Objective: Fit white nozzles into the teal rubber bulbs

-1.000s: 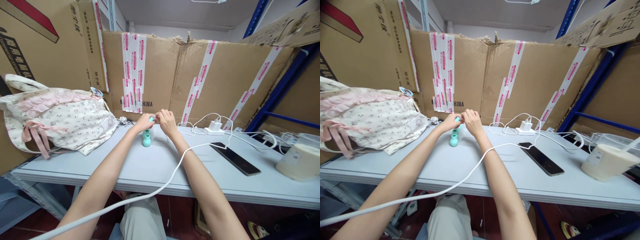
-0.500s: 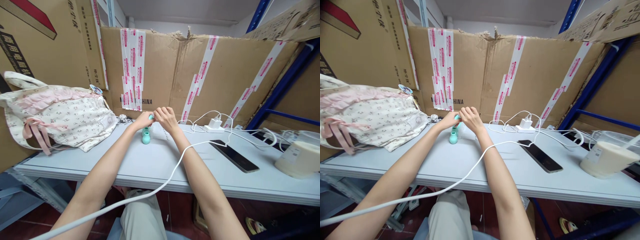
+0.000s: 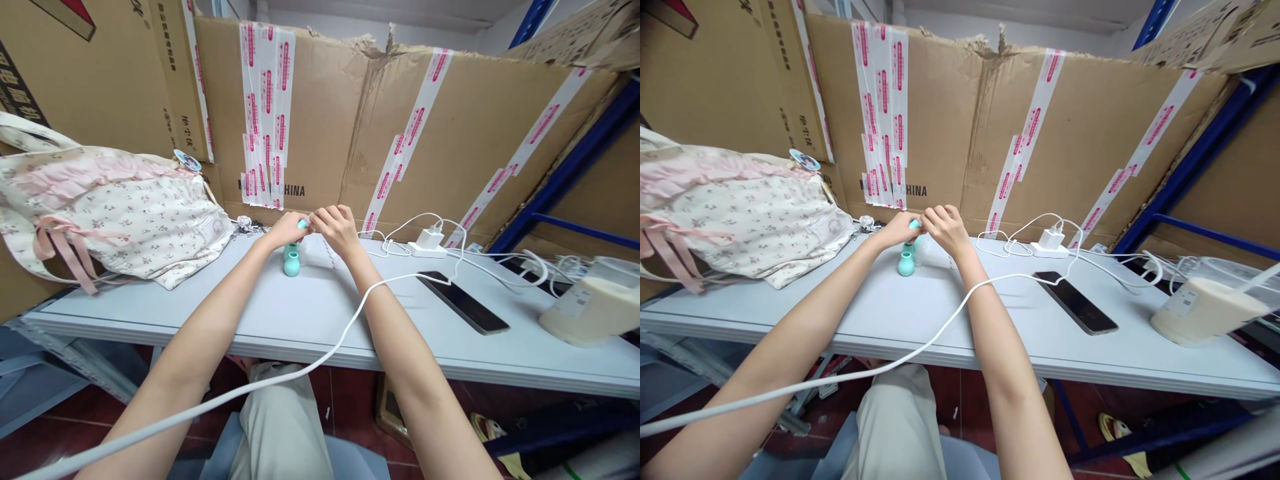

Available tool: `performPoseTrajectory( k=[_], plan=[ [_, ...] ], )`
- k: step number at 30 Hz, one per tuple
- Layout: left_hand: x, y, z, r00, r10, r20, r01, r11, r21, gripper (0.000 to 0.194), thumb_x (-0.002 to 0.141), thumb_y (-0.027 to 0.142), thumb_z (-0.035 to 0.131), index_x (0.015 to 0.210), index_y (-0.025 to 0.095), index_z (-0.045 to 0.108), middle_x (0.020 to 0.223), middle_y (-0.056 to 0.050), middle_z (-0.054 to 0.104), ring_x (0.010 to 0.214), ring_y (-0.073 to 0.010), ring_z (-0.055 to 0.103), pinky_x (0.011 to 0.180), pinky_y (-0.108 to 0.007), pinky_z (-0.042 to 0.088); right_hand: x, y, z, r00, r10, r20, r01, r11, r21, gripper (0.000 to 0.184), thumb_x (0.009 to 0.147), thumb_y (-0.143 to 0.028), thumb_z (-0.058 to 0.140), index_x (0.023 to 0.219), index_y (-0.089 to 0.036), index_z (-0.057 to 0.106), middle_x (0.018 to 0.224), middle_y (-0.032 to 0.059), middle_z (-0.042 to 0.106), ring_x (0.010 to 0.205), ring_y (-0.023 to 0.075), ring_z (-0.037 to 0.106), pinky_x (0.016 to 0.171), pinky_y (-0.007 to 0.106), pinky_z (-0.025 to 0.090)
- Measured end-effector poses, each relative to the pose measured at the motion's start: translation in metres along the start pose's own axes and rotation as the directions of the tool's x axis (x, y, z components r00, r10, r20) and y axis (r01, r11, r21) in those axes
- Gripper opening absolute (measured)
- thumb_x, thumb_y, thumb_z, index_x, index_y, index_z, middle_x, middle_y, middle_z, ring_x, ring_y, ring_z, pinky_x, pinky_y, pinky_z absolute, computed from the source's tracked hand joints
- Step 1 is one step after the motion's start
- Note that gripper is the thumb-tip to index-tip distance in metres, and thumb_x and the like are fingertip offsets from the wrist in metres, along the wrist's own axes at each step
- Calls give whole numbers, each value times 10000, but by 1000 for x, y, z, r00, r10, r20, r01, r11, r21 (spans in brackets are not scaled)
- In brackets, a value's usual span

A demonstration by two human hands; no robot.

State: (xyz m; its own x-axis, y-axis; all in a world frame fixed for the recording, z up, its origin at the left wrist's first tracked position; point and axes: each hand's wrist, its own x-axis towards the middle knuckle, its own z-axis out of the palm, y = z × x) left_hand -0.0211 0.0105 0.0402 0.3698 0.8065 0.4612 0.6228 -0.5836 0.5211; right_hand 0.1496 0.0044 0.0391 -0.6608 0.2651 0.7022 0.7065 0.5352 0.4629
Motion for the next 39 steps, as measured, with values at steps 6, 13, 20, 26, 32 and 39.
performPoseTrajectory(
  k=[6,13,20,26,32,39],
  plan=[
    [-1,-1,-2,1000,-12,10,10,989,145,172,703,310,536,698,152,603,508,16,575,540,-149,541,560,-238,381,5,-3,-1,998,-41,40,42,999,-27,351,973,-203,235,951,-174,584,895,82,572,849,194,464,781,347,304],
    [-3,2,-9,997,18,-71,5,951,310,180,712,321,534,753,171,625,633,-24,622,629,-181,572,613,-261,395,7,-5,4,1000,24,7,-24,1000,-5,396,978,-236,194,955,-151,580,895,102,571,862,209,477,762,349,302],
    [-1,-1,-4,999,27,22,-32,967,254,200,712,326,532,774,162,630,610,-9,623,617,-175,577,622,-262,411,-3,-4,3,1000,17,5,-16,1000,-14,372,981,-246,218,971,-181,584,890,81,593,823,184,486,797,353,286],
    [-3,-4,-3,1000,-17,12,10,893,451,188,710,349,542,748,193,639,723,-64,667,724,-241,627,613,-282,404,-3,-5,9,997,-53,55,57,995,-81,346,971,-202,235,944,-157,577,867,91,583,822,201,475,742,339,295],
    [-4,1,-8,999,1,-36,16,881,473,208,746,363,513,786,209,647,804,-71,684,801,-252,636,654,-287,418,3,-11,15,994,105,19,-106,992,68,298,963,-252,287,928,-149,565,897,104,567,842,217,465,728,326,330],
    [-5,-13,-11,989,-27,-143,86,903,421,204,759,352,523,849,218,648,857,-75,684,855,-267,626,712,-312,431,14,-2,19,782,603,-161,-508,765,395,356,968,-242,196,990,-162,542,943,96,535,909,200,494,801,316,374]
  ],
)
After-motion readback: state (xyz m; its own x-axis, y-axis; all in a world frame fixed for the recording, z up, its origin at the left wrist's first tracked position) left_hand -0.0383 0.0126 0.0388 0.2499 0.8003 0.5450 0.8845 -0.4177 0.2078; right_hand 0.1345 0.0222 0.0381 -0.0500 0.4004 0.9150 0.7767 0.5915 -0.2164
